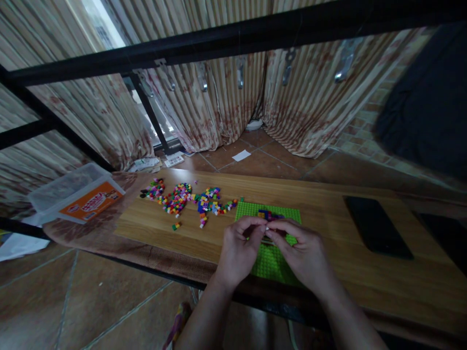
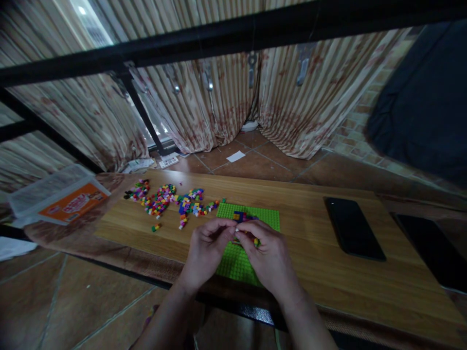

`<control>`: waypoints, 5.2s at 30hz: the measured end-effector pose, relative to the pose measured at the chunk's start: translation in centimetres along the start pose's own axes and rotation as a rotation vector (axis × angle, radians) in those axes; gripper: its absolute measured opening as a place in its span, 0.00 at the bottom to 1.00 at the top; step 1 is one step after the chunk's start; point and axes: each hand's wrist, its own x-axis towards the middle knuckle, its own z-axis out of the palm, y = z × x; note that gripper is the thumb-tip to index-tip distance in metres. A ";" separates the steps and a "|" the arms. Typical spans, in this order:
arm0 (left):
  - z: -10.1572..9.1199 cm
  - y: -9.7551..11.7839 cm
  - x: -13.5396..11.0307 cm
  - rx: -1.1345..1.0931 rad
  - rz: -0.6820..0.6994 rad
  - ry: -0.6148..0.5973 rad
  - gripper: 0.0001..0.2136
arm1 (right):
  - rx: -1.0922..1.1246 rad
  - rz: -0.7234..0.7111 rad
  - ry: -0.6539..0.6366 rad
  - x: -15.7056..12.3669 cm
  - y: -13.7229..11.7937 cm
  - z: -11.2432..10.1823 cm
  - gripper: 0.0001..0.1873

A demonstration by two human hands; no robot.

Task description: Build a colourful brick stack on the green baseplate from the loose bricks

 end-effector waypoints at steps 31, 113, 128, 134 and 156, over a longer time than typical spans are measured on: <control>-0.3 -0.9 0.0 0.300 -0.097 0.020 0.11 | -0.072 0.075 0.197 0.8 2.7 0.7 0.08; -10.5 -1.0 1.5 0.732 -0.229 0.134 0.06 | 0.487 0.533 0.505 0.7 1.9 0.2 0.12; -2.5 0.9 -0.6 -0.111 -0.038 -0.172 0.07 | 0.395 0.211 -0.023 0.0 -1.2 1.1 0.08; -1.9 1.6 -0.6 -0.062 -0.014 -0.172 0.04 | 0.459 0.228 0.000 -0.2 -1.3 1.0 0.05; -1.7 -0.6 0.5 0.179 -0.116 0.042 0.06 | 0.164 0.467 0.177 0.2 3.4 -2.0 0.15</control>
